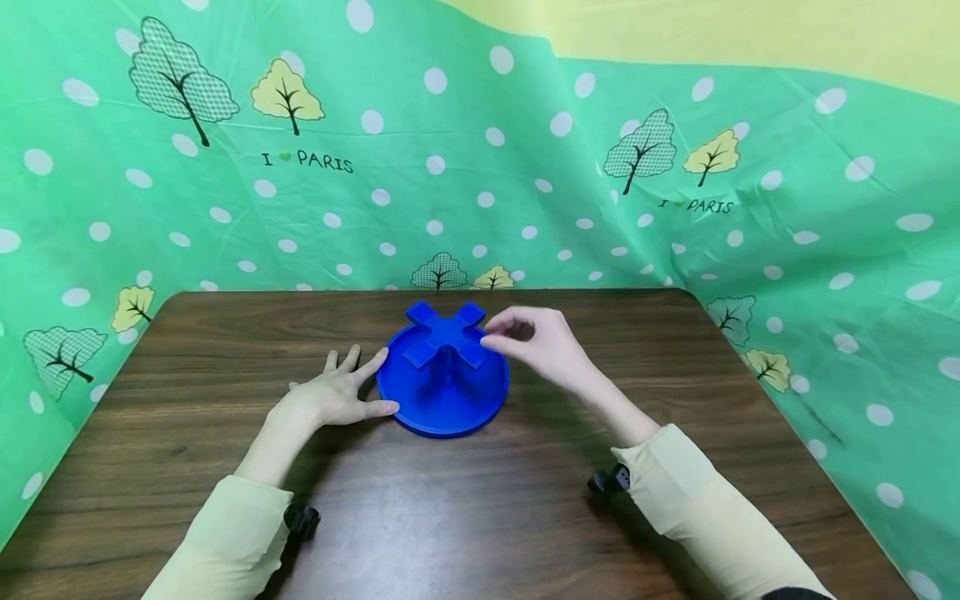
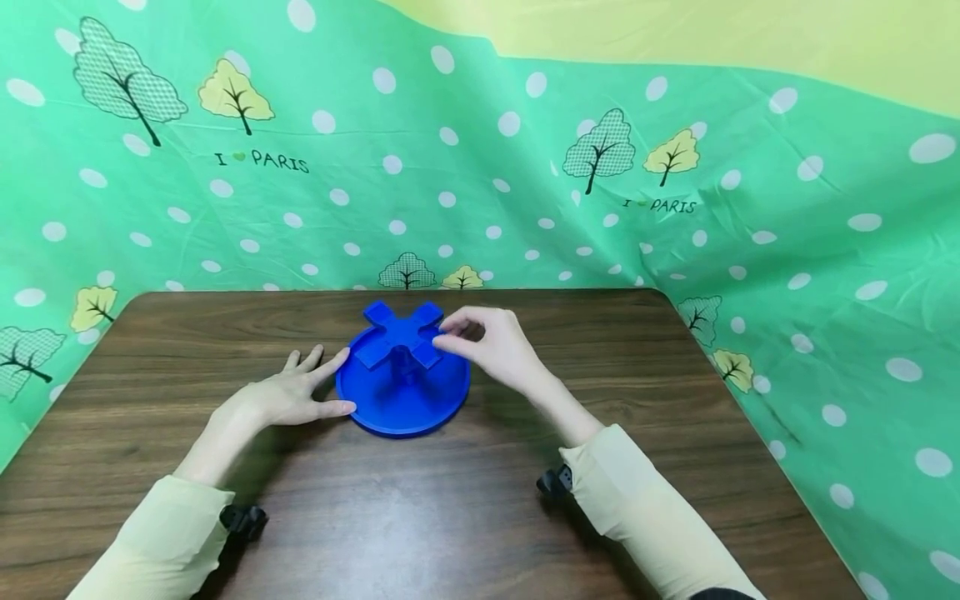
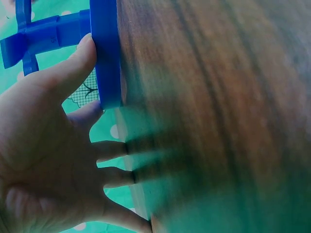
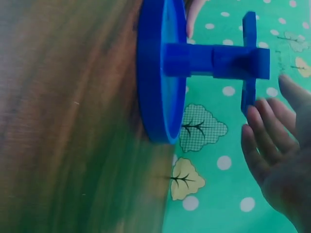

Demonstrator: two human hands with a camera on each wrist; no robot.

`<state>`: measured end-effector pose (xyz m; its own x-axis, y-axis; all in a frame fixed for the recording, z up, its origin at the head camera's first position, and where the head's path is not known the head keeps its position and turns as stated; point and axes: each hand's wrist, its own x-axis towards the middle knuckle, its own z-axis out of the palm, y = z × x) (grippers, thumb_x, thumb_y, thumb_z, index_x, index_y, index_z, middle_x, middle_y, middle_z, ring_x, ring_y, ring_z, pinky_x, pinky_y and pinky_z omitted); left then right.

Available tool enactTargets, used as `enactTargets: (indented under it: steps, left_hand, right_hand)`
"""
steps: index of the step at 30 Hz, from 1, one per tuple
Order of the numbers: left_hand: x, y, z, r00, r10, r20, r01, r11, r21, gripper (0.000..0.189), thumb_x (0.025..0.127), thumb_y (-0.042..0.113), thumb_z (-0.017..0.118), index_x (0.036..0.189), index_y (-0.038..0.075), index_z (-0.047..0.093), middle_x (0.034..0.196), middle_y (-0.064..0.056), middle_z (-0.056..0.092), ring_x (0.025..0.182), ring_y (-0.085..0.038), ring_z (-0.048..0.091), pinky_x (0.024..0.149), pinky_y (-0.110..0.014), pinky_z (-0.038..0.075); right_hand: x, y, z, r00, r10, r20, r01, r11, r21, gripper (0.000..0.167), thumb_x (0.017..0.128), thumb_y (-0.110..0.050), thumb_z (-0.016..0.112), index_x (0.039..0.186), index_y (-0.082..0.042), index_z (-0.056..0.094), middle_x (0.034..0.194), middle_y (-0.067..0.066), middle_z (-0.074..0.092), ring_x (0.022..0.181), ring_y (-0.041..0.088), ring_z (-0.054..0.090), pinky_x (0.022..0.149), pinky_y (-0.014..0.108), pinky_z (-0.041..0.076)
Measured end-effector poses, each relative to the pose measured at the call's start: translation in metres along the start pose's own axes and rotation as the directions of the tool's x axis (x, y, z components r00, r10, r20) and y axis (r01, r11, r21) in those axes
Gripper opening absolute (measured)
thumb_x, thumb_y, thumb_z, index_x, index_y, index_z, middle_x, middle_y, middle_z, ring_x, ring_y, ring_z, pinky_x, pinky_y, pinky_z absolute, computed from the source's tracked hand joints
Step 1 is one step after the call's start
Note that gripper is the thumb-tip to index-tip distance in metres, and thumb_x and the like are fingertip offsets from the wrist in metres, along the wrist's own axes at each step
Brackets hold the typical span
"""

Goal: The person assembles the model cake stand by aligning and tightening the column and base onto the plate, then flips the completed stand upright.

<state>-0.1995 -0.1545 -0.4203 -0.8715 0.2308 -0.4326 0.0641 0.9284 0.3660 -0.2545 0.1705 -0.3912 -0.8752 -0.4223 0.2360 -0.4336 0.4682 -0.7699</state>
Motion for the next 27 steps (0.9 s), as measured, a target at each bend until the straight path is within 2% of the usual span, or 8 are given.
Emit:
enactTargets:
  steps: [2,4,8,11,14,17,27]
  left_hand:
    - [0.0,-0.001,0.0,1.0,-0.002,0.001,0.002,1.0,-0.001,0.096,0.094,0.072,0.055,0.167,0.029,0.01,0.173,-0.024,0.002,0.156,-0.057,-0.002,0.097,-0.096,0.013]
    - [0.0,-0.001,0.001,1.0,-0.004,0.002,0.004,1.0,-0.004,0.096,0.094,0.072,0.055,0.167,0.029,0.01,0.173,-0.024,0.003,0.156,-0.057,-0.002,0.097,-0.096,0.013]
    - [0.0,-0.001,0.003,1.0,-0.007,0.005,0.007,1.0,-0.011,0.096,0.094,0.072,0.056,0.167,0.03,0.01,0.173,-0.023,0.002,0.156,-0.057,-0.003,0.097,-0.096,0.012]
    - [0.001,0.0,0.004,1.0,-0.003,0.006,0.003,1.0,-0.014,0.096,0.093,0.072,0.056,0.167,0.03,0.01,0.173,-0.023,0.003,0.156,-0.056,-0.002,0.097,-0.096,0.013]
    - [0.002,0.002,0.004,1.0,-0.002,0.005,0.002,1.0,-0.011,0.096,0.093,0.072,0.056,0.167,0.031,0.01,0.173,-0.022,0.003,0.157,-0.056,-0.002,0.098,-0.096,0.013]
    - [0.002,0.002,0.003,1.0,-0.004,0.004,0.004,1.0,-0.006,0.095,0.094,0.072,0.056,0.167,0.031,0.01,0.174,-0.022,0.002,0.157,-0.055,-0.002,0.098,-0.096,0.013]
    - [0.003,-0.001,0.002,1.0,-0.009,-0.003,0.009,1.0,0.005,0.096,0.093,0.073,0.055,0.167,0.032,0.009,0.174,-0.022,0.003,0.157,-0.055,-0.002,0.098,-0.095,0.013]
  right_hand:
    - [0.009,0.002,-0.002,0.999,0.002,-0.037,-0.001,1.0,0.011,0.028,0.091,-0.034,0.08,0.111,-0.017,0.076,0.099,-0.001,0.077,0.086,0.015,0.072,0.076,0.031,0.06]
    - [0.02,0.006,-0.004,0.999,0.013,-0.029,-0.012,0.999,0.032,0.033,0.092,-0.033,0.079,0.121,-0.017,0.073,0.107,0.001,0.076,0.093,0.015,0.072,0.082,0.031,0.06]
    - [0.04,0.014,-0.005,0.994,0.027,0.11,-0.039,0.993,0.107,0.048,0.095,-0.028,0.076,0.139,-0.016,0.063,0.127,0.006,0.072,0.113,0.019,0.07,0.095,0.032,0.059]
    - [0.049,0.019,-0.004,0.978,0.033,0.204,-0.059,0.991,0.122,0.05,0.096,-0.028,0.075,0.142,-0.017,0.061,0.134,0.007,0.07,0.121,0.021,0.067,0.1,0.036,0.058]
    - [0.052,0.022,-0.001,0.97,0.036,0.241,-0.056,0.995,0.078,0.045,0.095,-0.032,0.075,0.138,-0.021,0.065,0.133,0.003,0.069,0.122,0.019,0.065,0.103,0.038,0.055]
    - [0.054,0.025,0.001,0.969,0.032,0.245,-0.041,0.999,0.033,0.039,0.095,-0.034,0.075,0.132,-0.024,0.069,0.128,0.0,0.071,0.116,0.017,0.066,0.103,0.039,0.053]
    - [0.049,0.025,0.003,0.971,0.034,0.235,-0.039,0.999,0.018,0.04,0.098,-0.032,0.072,0.135,-0.018,0.067,0.112,0.003,0.073,0.102,0.018,0.068,0.089,0.034,0.056]
